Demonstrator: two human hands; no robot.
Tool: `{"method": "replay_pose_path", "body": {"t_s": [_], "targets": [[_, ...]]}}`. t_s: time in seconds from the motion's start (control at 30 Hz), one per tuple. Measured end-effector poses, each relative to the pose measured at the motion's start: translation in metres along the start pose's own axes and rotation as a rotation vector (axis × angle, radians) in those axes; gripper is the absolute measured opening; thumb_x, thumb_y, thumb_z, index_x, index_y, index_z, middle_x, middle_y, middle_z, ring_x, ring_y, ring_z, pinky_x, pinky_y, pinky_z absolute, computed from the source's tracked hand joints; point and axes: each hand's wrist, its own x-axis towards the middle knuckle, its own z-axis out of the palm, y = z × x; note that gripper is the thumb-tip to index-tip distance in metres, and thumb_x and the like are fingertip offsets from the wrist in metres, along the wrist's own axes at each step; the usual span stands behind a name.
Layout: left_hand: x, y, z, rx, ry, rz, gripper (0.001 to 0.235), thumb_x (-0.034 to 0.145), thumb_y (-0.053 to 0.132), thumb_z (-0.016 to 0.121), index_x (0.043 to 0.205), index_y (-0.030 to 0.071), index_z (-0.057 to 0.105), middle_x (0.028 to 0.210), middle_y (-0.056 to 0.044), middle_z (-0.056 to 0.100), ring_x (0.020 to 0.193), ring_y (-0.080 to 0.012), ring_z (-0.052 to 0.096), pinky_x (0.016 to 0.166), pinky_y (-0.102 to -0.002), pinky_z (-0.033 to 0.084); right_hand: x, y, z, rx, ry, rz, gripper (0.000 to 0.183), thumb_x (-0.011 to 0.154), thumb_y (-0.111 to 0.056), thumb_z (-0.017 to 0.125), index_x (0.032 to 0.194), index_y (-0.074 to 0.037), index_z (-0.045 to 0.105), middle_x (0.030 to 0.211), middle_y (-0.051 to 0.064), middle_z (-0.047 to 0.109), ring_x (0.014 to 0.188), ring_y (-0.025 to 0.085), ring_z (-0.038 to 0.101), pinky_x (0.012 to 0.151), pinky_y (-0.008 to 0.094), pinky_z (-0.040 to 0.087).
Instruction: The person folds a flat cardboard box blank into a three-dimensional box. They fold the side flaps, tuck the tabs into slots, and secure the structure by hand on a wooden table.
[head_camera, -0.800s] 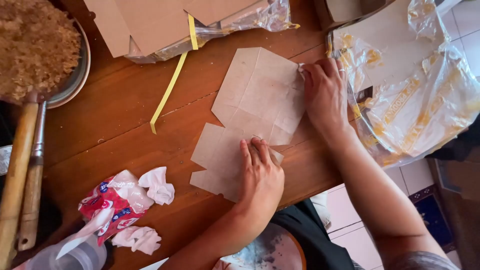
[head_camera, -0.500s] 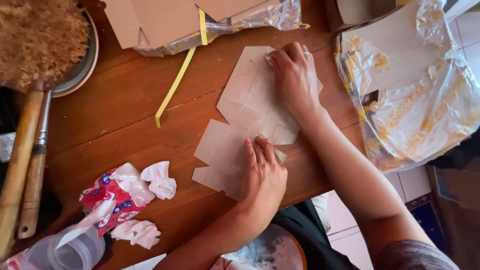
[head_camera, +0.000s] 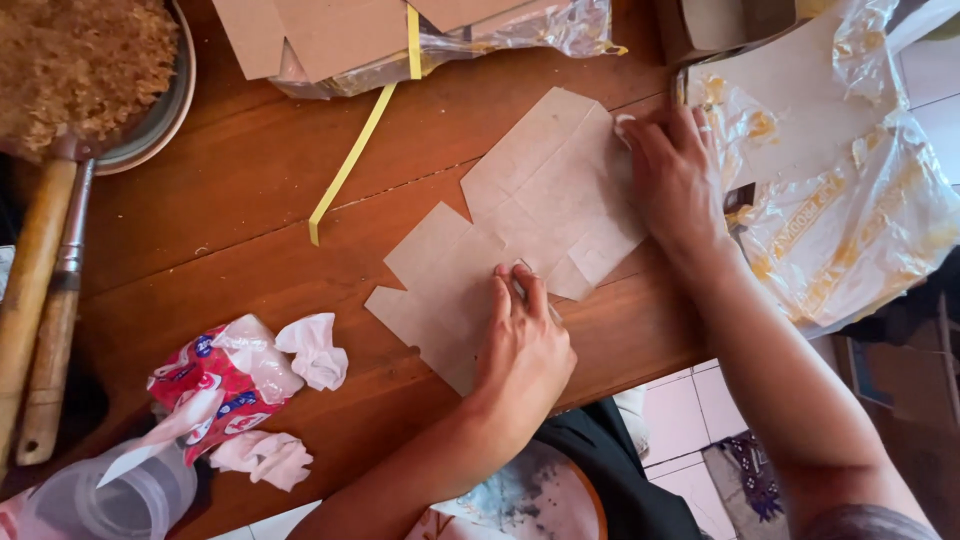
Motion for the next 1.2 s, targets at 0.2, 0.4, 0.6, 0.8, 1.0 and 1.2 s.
{"method": "replay_pose_path", "body": {"t_s": [0.2, 0.4, 0.6, 0.8, 1.0, 1.2], "targets": [[0.005, 0.002, 0.01, 0.032, 0.026, -0.002, 0.046, 0.087, 0.022, 0.038, 0.109, -0.005, 0.068, 0.128, -0.031, 0.054, 0.124, -0.0517, 0.051, 0.11, -0.058, 0.024, 0.003, -0.03, -0.015, 0.133, 0.03, 0.157, 0.007, 0.103, -0.012, 0.07, 0.104, -0.006, 0.073, 0.093, 0.017, 0.061, 0.082, 0.04, 0.062, 0.074, 0.048, 0.053], [0.01, 0.011, 0.014, 0.022, 0.051, -0.083, 0.038, 0.09, 0.029, 0.05, 0.103, 0.002, 0.073, 0.126, -0.033, 0.055, 0.123, -0.0527, 0.052, 0.111, -0.06, 0.024, -0.017, -0.024, -0.018, 0.08, 0.002, 0.186, 0.007, 0.101, -0.013, 0.068, 0.103, -0.011, 0.074, 0.096, 0.01, 0.064, 0.085, 0.033, 0.062, 0.079, 0.041, 0.052], [0.009, 0.004, 0.012, -0.069, 0.053, -0.046, 0.036, 0.094, 0.03, 0.048, 0.1, 0.006, 0.074, 0.122, -0.032, 0.057, 0.122, -0.0525, 0.053, 0.113, -0.062, 0.021, -0.04, -0.031, -0.058, 0.121, -0.057, 0.241, 0.007, 0.101, -0.009, 0.069, 0.106, -0.007, 0.074, 0.095, 0.015, 0.062, 0.085, 0.038, 0.059, 0.076, 0.045, 0.052], [0.013, 0.007, 0.016, -0.058, 0.068, -0.077, 0.038, 0.094, 0.036, 0.049, 0.098, 0.009, 0.076, 0.119, -0.031, 0.059, 0.12, -0.0513, 0.055, 0.114, -0.063, 0.02, -0.035, -0.064, -0.056, 0.182, -0.054, 0.205, 0.007, 0.098, -0.009, 0.068, 0.102, -0.007, 0.073, 0.092, 0.013, 0.062, 0.084, 0.034, 0.061, 0.076, 0.043, 0.053], [0.013, 0.006, 0.019, -0.069, 0.088, -0.081, 0.037, 0.093, 0.037, 0.052, 0.096, 0.009, 0.076, 0.118, -0.032, 0.059, 0.12, -0.051, 0.055, 0.115, -0.062, 0.02, -0.064, -0.046, -0.072, 0.049, -0.148, 0.198, 0.009, 0.102, -0.017, 0.066, 0.103, -0.012, 0.074, 0.094, 0.008, 0.063, 0.085, 0.028, 0.059, 0.079, 0.038, 0.051], [0.011, 0.005, 0.009, -0.031, 0.092, -0.073, 0.038, 0.094, 0.039, 0.051, 0.097, 0.01, 0.076, 0.119, -0.03, 0.06, 0.119, -0.0494, 0.056, 0.114, -0.061, 0.023, -0.046, -0.068, -0.043, 0.144, -0.092, 0.158, 0.006, 0.097, -0.014, 0.069, 0.1, -0.01, 0.073, 0.092, 0.01, 0.062, 0.082, 0.033, 0.058, 0.075, 0.042, 0.051]]}}
